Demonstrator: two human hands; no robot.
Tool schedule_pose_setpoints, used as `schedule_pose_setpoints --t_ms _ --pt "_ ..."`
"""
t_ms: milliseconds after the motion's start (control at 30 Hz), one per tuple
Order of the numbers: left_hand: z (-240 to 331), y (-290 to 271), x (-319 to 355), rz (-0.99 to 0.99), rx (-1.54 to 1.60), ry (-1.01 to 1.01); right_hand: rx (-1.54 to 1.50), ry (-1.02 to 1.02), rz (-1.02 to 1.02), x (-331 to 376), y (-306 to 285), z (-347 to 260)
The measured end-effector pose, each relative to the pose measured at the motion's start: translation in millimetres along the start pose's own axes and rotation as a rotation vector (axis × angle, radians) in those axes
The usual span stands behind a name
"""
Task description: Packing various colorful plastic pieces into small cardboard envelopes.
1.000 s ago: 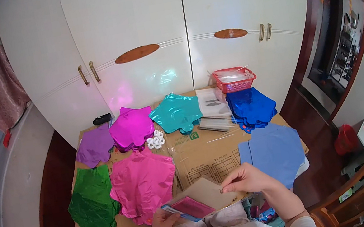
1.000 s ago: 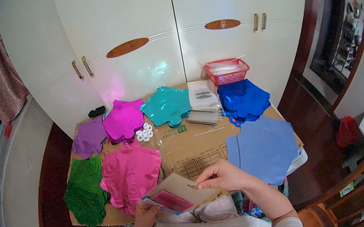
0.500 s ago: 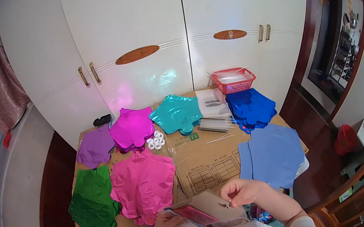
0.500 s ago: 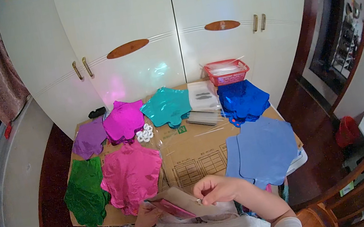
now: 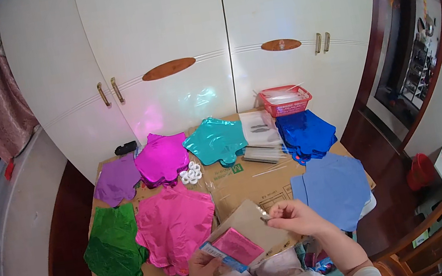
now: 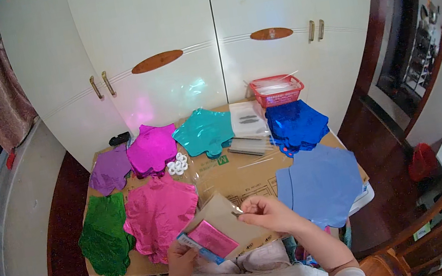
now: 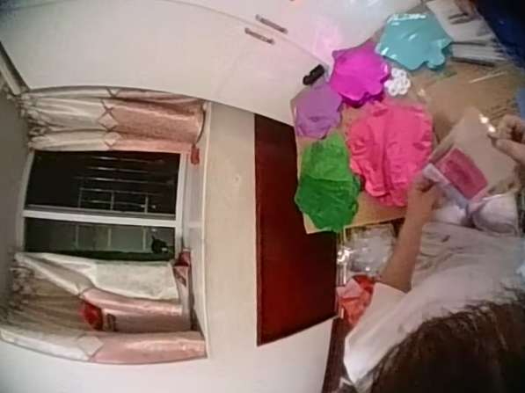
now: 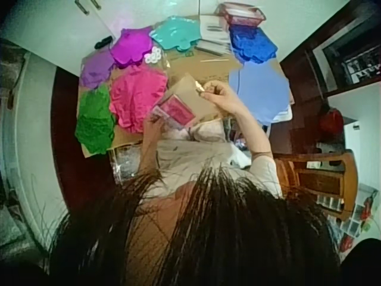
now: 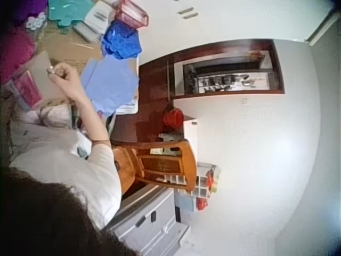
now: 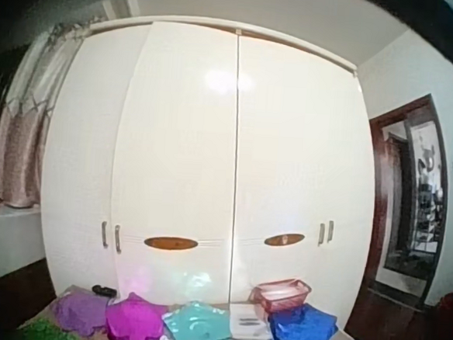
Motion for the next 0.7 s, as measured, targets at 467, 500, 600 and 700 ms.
schedule_pose_setpoints --t_ms 467,500,600,700 --pt "0.2 110.0 1.1 -0.665 -1.416 0.727 0.421 -0.009 0.101 -113.3 -95.6 79.2" --pt "-8.8 119.6 4.9 -0.756 -1.448 0.765 0.572 -0.018 0.154 -117.2 -99.9 79.0" --pt "-27.0 116.7 3.9 -0.771 -1.505 0.689 1.004 -0.181 0.345 -124.2 -87.2 33.9" --pt "-22.4 126.8 1.2 -0.733 -1.512 0.722 1.357 -0.418 0.545 -128.0 -103.4 35.6"
Point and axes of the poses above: each hand's wrist, its own x-axis away from the middle knuckle, its own y-axis out of the palm, z = x × y, the point moved 10 cm from there along -x, towards the middle knuckle, and after that the axes turned 10 degrees about y, right-handed, at the moved point
